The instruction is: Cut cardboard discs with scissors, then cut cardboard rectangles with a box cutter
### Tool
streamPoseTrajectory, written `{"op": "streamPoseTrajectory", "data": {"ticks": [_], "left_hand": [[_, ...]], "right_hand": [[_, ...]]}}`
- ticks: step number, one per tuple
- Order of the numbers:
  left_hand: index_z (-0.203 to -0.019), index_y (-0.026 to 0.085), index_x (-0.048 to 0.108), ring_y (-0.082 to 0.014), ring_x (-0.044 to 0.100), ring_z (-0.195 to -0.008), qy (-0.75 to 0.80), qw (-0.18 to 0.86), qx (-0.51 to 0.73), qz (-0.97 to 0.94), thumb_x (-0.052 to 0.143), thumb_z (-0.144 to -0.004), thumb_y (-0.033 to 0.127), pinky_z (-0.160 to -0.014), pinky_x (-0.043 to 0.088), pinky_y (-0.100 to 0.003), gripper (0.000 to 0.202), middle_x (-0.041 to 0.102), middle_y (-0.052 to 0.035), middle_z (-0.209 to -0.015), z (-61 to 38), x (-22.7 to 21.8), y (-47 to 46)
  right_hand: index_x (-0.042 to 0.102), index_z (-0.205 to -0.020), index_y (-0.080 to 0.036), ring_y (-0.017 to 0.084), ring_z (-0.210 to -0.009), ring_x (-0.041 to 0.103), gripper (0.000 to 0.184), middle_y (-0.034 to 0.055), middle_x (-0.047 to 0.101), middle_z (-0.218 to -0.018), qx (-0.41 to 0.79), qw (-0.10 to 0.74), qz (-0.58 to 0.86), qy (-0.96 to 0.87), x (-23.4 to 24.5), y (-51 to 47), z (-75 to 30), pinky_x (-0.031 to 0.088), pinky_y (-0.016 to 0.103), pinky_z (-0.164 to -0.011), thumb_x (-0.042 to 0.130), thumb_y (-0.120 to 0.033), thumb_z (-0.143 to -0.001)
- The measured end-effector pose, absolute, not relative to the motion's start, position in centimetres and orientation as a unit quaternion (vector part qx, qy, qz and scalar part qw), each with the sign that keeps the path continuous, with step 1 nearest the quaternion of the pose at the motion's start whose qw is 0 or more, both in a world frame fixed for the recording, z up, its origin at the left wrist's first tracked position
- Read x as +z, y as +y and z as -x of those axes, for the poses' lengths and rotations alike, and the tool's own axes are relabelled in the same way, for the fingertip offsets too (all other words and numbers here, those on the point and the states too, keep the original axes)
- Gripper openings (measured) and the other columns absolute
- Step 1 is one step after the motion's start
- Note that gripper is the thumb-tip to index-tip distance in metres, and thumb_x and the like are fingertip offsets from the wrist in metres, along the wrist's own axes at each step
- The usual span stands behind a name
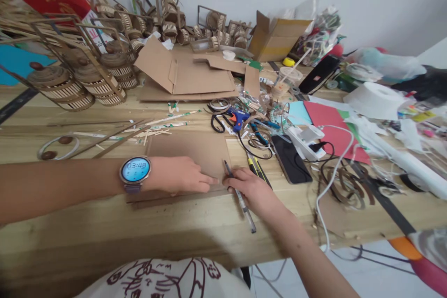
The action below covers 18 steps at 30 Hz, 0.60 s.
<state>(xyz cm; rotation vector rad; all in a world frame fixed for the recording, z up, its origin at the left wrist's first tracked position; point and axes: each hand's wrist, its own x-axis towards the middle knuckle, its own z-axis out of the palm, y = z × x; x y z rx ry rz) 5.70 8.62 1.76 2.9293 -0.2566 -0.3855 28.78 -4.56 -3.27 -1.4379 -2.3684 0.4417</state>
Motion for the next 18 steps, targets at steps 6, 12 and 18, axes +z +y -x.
{"op": "streamPoseTrajectory", "data": {"ticks": [6, 12, 18], "left_hand": [[-0.104, 0.032, 0.067, -0.02, 0.069, -0.089, -0.096, 0.104, -0.174, -0.975, 0.085, -0.051, -0.009, -0.054, 0.04, -0.03, 0.069, 0.048, 0.0086, -0.158, -7.0, 1.5, 9.5], [-0.095, 0.032, 0.071, -0.019, 0.069, -0.086, -0.086, 0.117, -0.202, -0.969, 0.086, -0.049, -0.007, -0.054, 0.041, -0.029, 0.063, 0.041, 0.013, -0.162, -7.4, 1.4, 9.8], [-0.093, 0.031, 0.072, -0.0197, 0.069, -0.084, -0.079, 0.117, -0.205, -0.969, 0.088, -0.044, -0.006, -0.056, 0.041, -0.029, 0.064, 0.044, 0.0098, -0.161, -7.9, 1.0, 9.8]], "right_hand": [[0.071, -0.122, -0.026, 0.028, -0.111, 0.07, 0.028, 0.0095, 0.077, -0.116, 0.137, 0.327, 0.601, -0.716, -2.7, -6.7, -29.1, 0.057, 0.043, -0.095, 0.052, -0.026, -0.101], [0.074, -0.108, -0.027, 0.024, -0.081, 0.074, 0.036, 0.0059, 0.078, -0.087, 0.173, 0.477, 0.626, -0.592, -2.6, -9.3, -26.1, 0.062, 0.037, -0.073, 0.05, -0.053, -0.102], [0.07, -0.091, -0.025, 0.02, -0.07, 0.071, 0.017, 0.0022, 0.074, -0.077, 0.209, 0.48, 0.644, -0.558, -3.4, -9.7, -21.8, 0.059, 0.029, -0.062, 0.059, -0.036, -0.098]]}}
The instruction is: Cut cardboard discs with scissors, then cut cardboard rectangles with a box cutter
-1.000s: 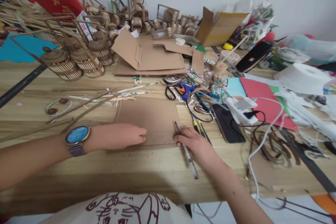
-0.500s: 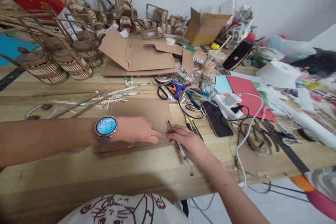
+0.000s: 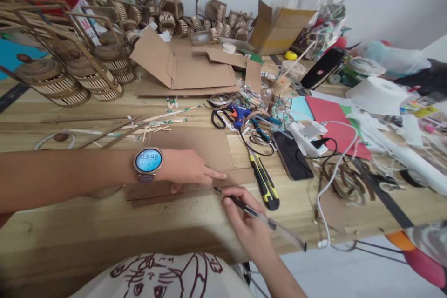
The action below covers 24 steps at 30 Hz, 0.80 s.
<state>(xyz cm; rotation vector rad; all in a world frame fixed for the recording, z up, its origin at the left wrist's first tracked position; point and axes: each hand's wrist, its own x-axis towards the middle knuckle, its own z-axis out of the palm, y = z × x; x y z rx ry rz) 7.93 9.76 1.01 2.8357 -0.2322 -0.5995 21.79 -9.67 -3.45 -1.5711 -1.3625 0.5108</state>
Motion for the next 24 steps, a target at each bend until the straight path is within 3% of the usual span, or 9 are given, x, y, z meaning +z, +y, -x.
{"op": "streamPoseTrajectory", "data": {"ticks": [4, 9, 24], "left_hand": [[-0.092, 0.028, 0.072, -0.0214, 0.07, -0.088, -0.089, 0.112, -0.215, -0.966, 0.095, -0.046, 0.001, -0.053, 0.041, -0.031, 0.059, 0.039, 0.0092, -0.164, -7.9, 1.4, 9.7], [-0.093, 0.026, 0.07, -0.0254, 0.071, -0.097, -0.099, 0.109, -0.217, -0.965, 0.1, -0.047, 0.01, -0.055, 0.043, -0.033, 0.057, 0.036, 0.0081, -0.165, -7.8, 1.5, 9.7], [-0.108, 0.03, 0.072, -0.0271, 0.071, -0.097, -0.121, 0.079, -0.191, -0.971, 0.098, -0.045, 0.007, -0.063, 0.052, -0.034, 0.071, 0.037, 0.0043, -0.165, -8.2, 0.3, 9.7]], "right_hand": [[0.067, -0.088, -0.023, 0.019, -0.067, 0.071, 0.009, 0.0023, 0.075, -0.077, 0.236, 0.458, 0.644, -0.565, -4.1, -9.1, -19.9, 0.058, 0.027, -0.06, 0.059, -0.024, -0.091], [0.064, -0.084, -0.024, 0.02, -0.084, 0.074, 0.012, 0.0046, 0.077, -0.09, 0.219, 0.475, 0.625, -0.579, -4.8, -8.3, -18.5, 0.058, 0.028, -0.074, 0.057, -0.019, -0.091], [0.063, -0.08, -0.024, 0.019, -0.08, 0.072, 0.014, 0.0026, 0.075, -0.082, 0.177, 0.473, 0.627, -0.592, -5.5, -7.8, -17.9, 0.057, 0.029, -0.075, 0.057, -0.014, -0.088]]}}
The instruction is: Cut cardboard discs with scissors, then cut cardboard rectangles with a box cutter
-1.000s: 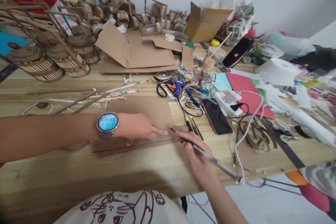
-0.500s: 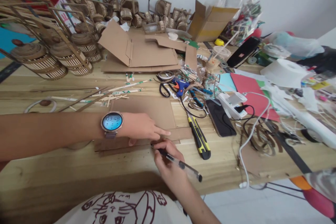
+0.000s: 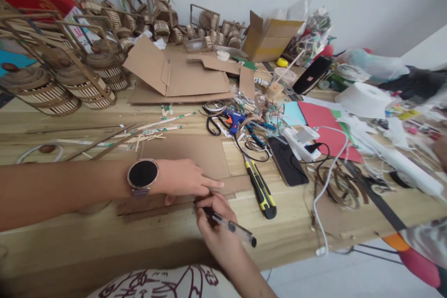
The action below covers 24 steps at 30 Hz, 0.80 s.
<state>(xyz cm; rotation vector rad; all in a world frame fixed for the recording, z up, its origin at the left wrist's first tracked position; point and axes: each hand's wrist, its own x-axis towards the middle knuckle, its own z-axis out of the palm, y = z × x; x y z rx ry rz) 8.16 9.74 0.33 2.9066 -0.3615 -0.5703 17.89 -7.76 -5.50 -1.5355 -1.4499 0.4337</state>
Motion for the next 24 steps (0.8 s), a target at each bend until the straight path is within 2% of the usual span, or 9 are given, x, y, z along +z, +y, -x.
{"op": "streamPoseTrajectory", "data": {"ticks": [4, 7, 12, 15, 17, 19, 21, 24], "left_hand": [[-0.115, 0.03, 0.071, -0.0286, 0.071, -0.102, -0.125, 0.07, -0.205, -0.968, 0.099, -0.044, 0.01, -0.063, 0.053, -0.035, 0.079, 0.032, 0.0045, -0.167, -8.3, 0.3, 9.6], [-0.112, 0.03, 0.072, -0.0286, 0.071, -0.1, -0.13, 0.063, -0.214, -0.966, 0.099, -0.046, 0.012, -0.062, 0.053, -0.036, 0.074, 0.031, 0.0055, -0.167, -8.4, 0.4, 9.6], [-0.11, 0.032, 0.072, -0.0274, 0.071, -0.095, -0.126, 0.056, -0.224, -0.965, 0.094, -0.047, 0.007, -0.06, 0.05, -0.035, 0.071, 0.03, 0.0071, -0.168, -8.5, 0.6, 9.6], [-0.109, 0.033, 0.072, -0.0259, 0.07, -0.093, -0.127, 0.059, -0.226, -0.964, 0.094, -0.046, 0.006, -0.06, 0.049, -0.034, 0.072, 0.031, 0.0073, -0.167, -8.5, 0.6, 9.6], [-0.108, 0.033, 0.071, -0.0249, 0.07, -0.092, -0.129, 0.057, -0.224, -0.964, 0.095, -0.045, 0.007, -0.059, 0.048, -0.033, 0.072, 0.031, 0.007, -0.167, -8.5, 0.6, 9.6], [-0.109, 0.032, 0.071, -0.0244, 0.07, -0.09, -0.132, 0.05, -0.219, -0.965, 0.096, -0.046, 0.009, -0.058, 0.047, -0.033, 0.071, 0.031, 0.0065, -0.168, -8.6, 0.5, 9.6], [-0.11, 0.031, 0.07, -0.0247, 0.069, -0.092, -0.134, 0.041, -0.214, -0.967, 0.095, -0.048, 0.009, -0.058, 0.047, -0.033, 0.07, 0.031, 0.0064, -0.167, -8.5, 0.6, 9.6], [-0.113, 0.031, 0.069, -0.0262, 0.068, -0.097, -0.138, 0.029, -0.206, -0.968, 0.093, -0.052, 0.009, -0.059, 0.046, -0.034, 0.069, 0.032, 0.0072, -0.167, -8.1, 0.7, 9.8]], "right_hand": [[0.063, -0.08, -0.024, 0.02, -0.077, 0.073, 0.014, 0.0029, 0.074, -0.079, 0.159, 0.466, 0.634, -0.596, -5.4, -7.6, -18.0, 0.058, 0.029, -0.07, 0.056, -0.016, -0.088], [0.064, -0.079, -0.025, 0.023, -0.082, 0.074, 0.015, 0.0041, 0.075, -0.081, 0.135, 0.454, 0.654, -0.59, -5.4, -7.8, -19.1, 0.059, 0.032, -0.073, 0.054, -0.019, -0.088], [0.07, -0.075, -0.024, 0.027, -0.066, 0.069, 0.013, 0.0047, 0.073, -0.07, 0.045, 0.409, 0.735, -0.538, -4.5, -9.8, -24.1, 0.055, 0.037, -0.061, 0.062, -0.026, -0.085], [0.072, -0.083, -0.023, 0.025, -0.063, 0.066, 0.011, 0.0045, 0.071, -0.069, -0.006, 0.387, 0.77, -0.508, -3.7, -11.4, -26.4, 0.052, 0.034, -0.055, 0.063, -0.029, -0.087], [0.074, -0.096, -0.024, 0.024, -0.071, 0.069, 0.014, 0.0053, 0.075, -0.079, -0.032, 0.356, 0.765, -0.536, -3.8, -11.9, -26.7, 0.057, 0.033, -0.062, 0.061, -0.028, -0.092], [0.074, -0.108, -0.023, 0.024, -0.085, 0.073, 0.022, 0.0069, 0.079, -0.093, -0.023, 0.312, 0.74, -0.595, -4.3, -11.6, -26.3, 0.059, 0.036, -0.079, 0.055, -0.023, -0.097], [0.072, -0.115, -0.023, 0.024, -0.097, 0.074, 0.032, 0.007, 0.08, -0.104, 0.013, 0.276, 0.712, -0.645, -5.1, -10.8, -25.6, 0.056, 0.041, -0.095, 0.046, -0.017, -0.098], [0.071, -0.118, -0.027, 0.022, -0.106, 0.073, 0.044, 0.0029, 0.079, -0.113, 0.044, 0.256, 0.698, -0.667, -6.0, -9.8, -25.3, 0.05, 0.042, -0.106, 0.039, -0.01, -0.094]]}}
